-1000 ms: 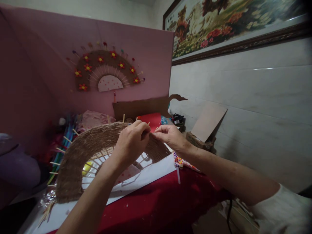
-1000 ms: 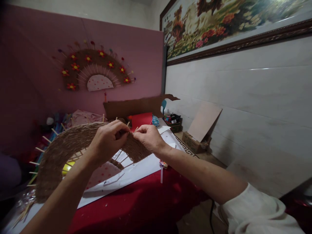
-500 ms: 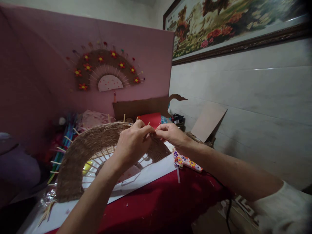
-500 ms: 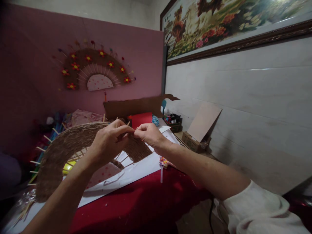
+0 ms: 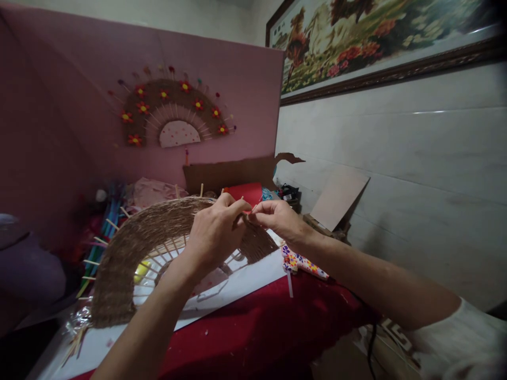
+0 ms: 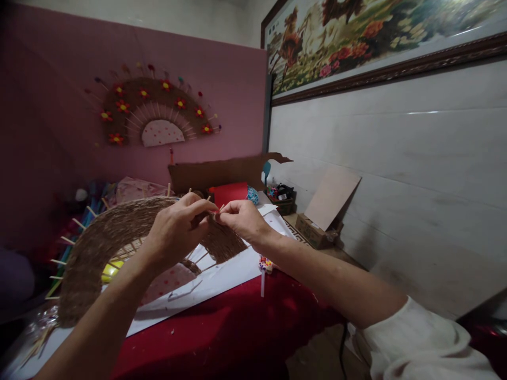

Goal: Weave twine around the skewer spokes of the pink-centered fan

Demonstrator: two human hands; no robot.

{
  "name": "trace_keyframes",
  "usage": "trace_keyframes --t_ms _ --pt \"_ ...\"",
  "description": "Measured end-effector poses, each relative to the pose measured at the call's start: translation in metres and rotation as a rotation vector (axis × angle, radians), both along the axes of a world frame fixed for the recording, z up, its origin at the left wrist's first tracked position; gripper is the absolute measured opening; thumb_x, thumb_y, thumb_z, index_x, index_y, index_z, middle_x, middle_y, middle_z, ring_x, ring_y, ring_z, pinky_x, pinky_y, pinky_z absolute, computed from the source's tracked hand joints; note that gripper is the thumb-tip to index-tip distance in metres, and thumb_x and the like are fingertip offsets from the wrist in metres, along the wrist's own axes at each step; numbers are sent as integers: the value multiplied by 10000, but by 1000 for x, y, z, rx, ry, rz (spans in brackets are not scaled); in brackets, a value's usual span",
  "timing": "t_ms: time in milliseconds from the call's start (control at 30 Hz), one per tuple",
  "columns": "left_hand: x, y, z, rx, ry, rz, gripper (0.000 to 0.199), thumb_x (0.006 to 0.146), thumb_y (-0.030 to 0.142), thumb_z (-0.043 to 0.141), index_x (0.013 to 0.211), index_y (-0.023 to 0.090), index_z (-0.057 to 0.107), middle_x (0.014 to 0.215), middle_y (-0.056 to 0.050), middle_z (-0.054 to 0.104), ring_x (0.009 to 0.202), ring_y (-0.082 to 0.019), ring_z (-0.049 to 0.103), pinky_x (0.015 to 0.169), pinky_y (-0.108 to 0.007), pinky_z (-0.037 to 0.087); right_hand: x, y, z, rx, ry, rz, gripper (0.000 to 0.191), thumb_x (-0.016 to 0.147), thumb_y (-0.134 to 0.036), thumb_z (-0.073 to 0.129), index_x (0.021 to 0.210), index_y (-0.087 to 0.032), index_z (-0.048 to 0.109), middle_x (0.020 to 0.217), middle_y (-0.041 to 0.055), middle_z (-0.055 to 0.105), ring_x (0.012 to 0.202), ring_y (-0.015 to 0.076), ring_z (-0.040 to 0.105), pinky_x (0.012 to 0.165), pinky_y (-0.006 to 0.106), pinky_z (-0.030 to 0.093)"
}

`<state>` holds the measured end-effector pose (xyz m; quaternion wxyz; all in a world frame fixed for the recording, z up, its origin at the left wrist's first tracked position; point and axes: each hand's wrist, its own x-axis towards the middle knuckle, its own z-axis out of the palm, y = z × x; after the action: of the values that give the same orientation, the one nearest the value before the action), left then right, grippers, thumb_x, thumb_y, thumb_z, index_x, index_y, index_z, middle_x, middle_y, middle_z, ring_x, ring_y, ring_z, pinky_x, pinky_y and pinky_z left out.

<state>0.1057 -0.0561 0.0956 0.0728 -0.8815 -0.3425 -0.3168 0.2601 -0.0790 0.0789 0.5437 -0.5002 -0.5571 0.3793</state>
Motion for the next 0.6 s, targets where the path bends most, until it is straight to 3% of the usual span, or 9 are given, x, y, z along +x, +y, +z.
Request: trace_keyframes --t_ms 267,600 --pt "0 -2 0 -7 -9 6 188 770 176 512 873 239 657 864 -20 563 652 -115 510 600 -252 378 2 -4 1 -17 19 51 137 600 -267 676 607 -154 599 628 -1 585 612 112 484 589 260 348" --pt "1 1 -2 8 -7 29 189 779 182 506 888 230 652 904 -34 576 701 -137 536 618 -265 380 7 -12 0 27 85 106 149 592 -178 646 741 -174 652 797 14 650 786 141 561 803 319 397"
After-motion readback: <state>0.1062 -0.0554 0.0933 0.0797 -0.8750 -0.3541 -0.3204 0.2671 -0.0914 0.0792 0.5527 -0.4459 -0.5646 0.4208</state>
